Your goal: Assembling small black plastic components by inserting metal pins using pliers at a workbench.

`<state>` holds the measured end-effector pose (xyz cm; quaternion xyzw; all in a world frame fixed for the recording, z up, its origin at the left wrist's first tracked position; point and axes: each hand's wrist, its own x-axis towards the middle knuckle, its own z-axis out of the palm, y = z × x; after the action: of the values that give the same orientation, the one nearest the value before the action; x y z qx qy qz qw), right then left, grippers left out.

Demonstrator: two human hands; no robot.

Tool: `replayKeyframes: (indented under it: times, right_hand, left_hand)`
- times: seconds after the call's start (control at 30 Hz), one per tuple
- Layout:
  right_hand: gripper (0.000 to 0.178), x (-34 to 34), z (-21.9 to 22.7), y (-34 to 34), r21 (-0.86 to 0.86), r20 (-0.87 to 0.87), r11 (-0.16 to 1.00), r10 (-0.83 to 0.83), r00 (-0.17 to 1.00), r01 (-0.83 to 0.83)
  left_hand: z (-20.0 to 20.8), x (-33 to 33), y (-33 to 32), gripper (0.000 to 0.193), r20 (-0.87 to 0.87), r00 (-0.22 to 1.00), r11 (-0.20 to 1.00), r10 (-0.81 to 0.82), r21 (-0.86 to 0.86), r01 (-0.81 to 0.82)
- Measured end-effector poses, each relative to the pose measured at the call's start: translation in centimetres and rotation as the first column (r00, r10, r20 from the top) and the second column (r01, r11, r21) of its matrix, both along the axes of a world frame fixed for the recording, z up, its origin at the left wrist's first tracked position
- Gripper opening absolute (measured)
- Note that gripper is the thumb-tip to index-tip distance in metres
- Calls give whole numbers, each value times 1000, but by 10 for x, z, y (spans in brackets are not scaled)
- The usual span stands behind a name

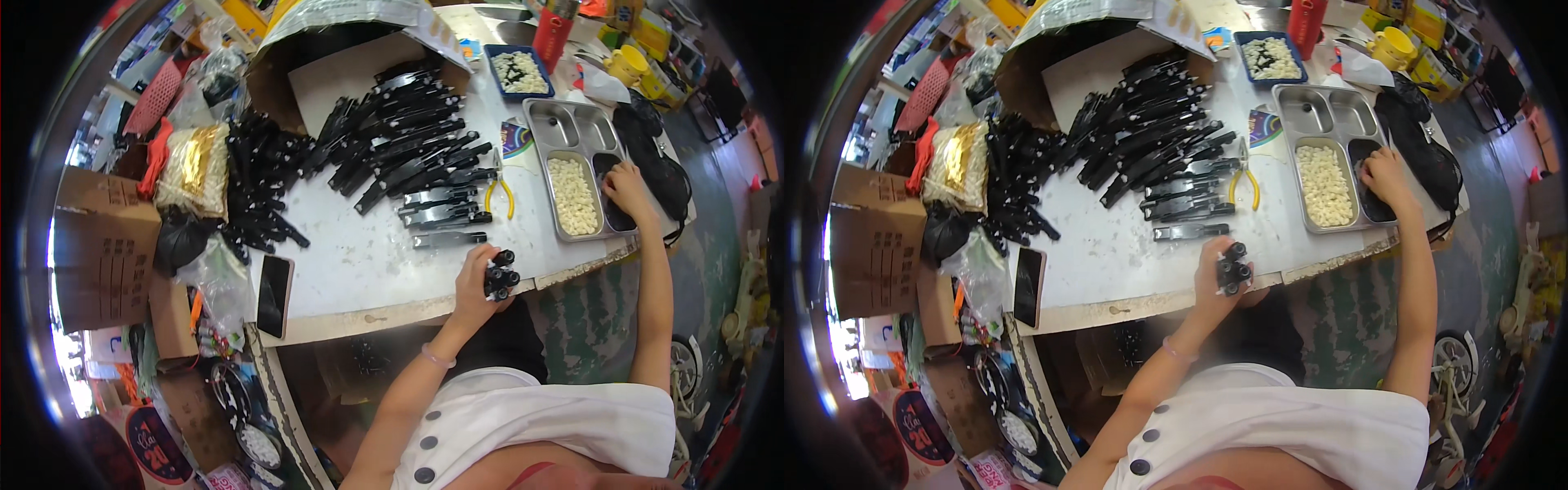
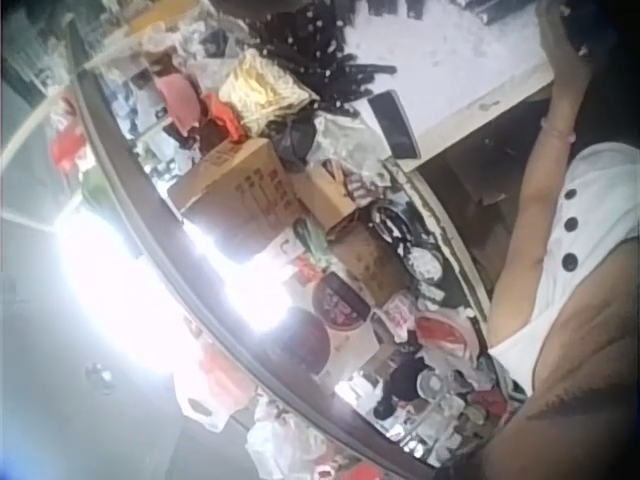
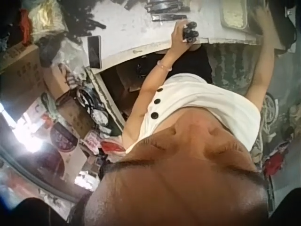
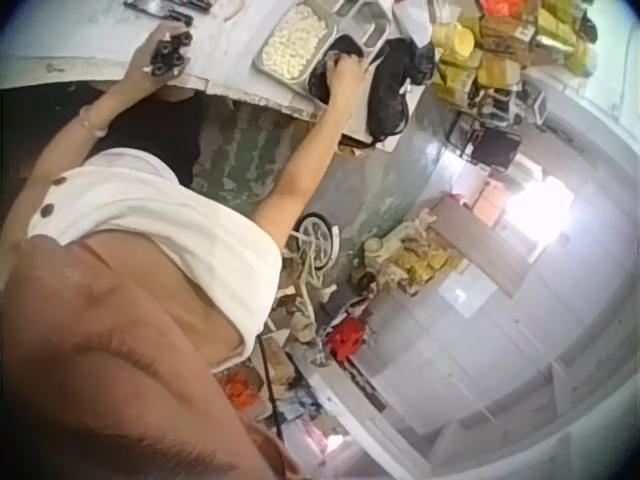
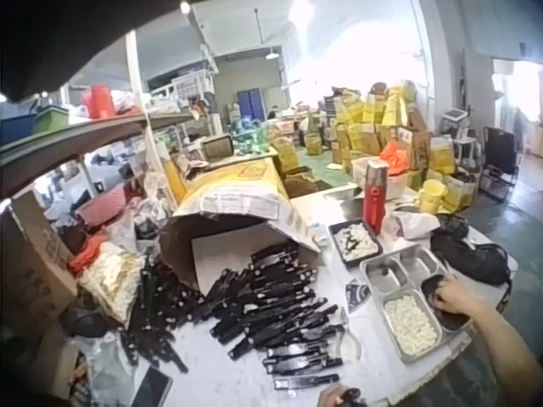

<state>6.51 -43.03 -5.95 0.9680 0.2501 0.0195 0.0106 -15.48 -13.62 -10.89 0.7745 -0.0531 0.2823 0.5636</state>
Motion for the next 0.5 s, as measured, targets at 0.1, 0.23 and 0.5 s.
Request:
replayKeyframes:
  times: [0.1,0.23,0.5]
  right_hand:
    - [10,-1,-3,0,-28,21,1000,-2,1000,3]
    - [9,-21,23,27,180,87,984,-29,996,13]
    - [16,-128,117,172,511,35,624,672,740,-591]
  left_hand:
    - [-4,-1,3,63,6,1000,1000,-18,-11,18]
    - [-2,-2,5,60,17,999,999,-38,-13,38]
    - [-5,-1,8,71,17,999,999,-49,25,48]
